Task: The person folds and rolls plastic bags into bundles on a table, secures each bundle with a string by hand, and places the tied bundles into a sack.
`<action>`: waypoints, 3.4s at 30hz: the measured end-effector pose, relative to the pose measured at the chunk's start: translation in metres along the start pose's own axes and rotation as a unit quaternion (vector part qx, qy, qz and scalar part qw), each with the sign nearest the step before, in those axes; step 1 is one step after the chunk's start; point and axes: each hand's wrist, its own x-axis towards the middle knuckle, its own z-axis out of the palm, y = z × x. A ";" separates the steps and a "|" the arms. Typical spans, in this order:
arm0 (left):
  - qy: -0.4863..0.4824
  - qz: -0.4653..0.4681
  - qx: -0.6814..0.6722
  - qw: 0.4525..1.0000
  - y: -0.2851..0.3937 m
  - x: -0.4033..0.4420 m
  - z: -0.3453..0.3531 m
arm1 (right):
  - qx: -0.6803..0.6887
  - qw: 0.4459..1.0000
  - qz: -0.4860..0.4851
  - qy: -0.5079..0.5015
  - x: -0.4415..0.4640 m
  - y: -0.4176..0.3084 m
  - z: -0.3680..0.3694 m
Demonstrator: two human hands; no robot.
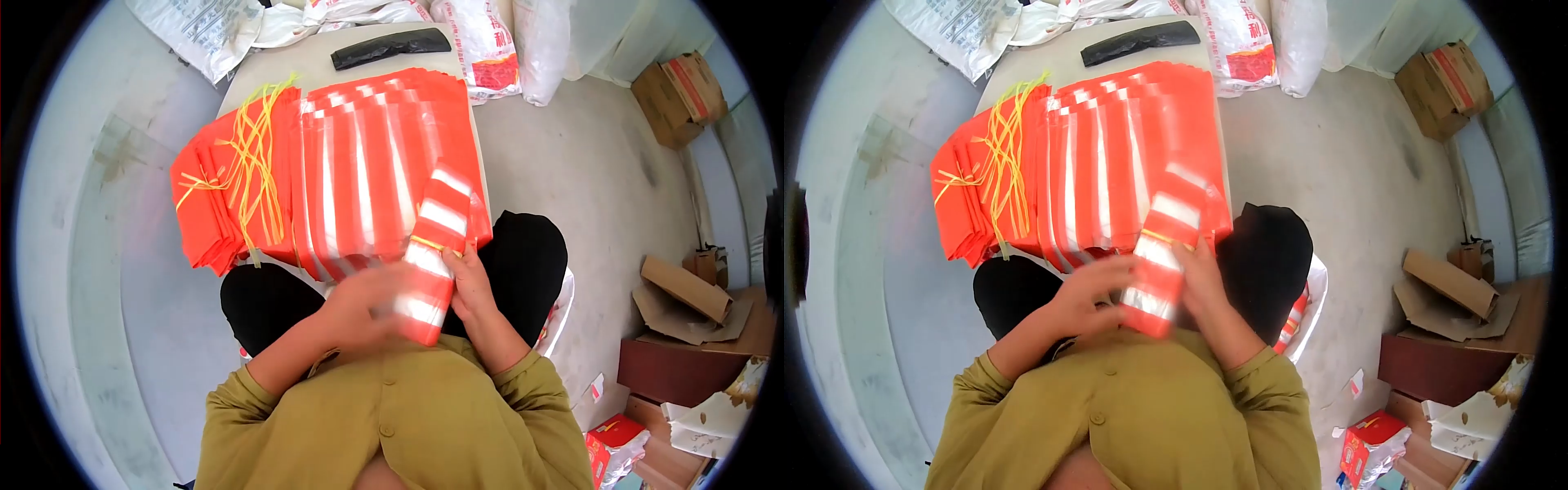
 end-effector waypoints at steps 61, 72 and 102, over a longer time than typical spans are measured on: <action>-0.160 -0.395 -0.517 0.742 -0.017 0.091 0.115 | -0.755 0.579 0.002 0.307 -0.014 0.040 -0.402; -0.155 -0.417 -0.537 0.716 -0.020 0.098 0.120 | -0.670 0.660 0.042 0.338 -0.011 0.015 -0.401; -0.008 -0.347 -0.330 0.878 -0.030 0.055 0.041 | -0.691 0.660 -0.001 0.294 -0.120 0.081 -0.383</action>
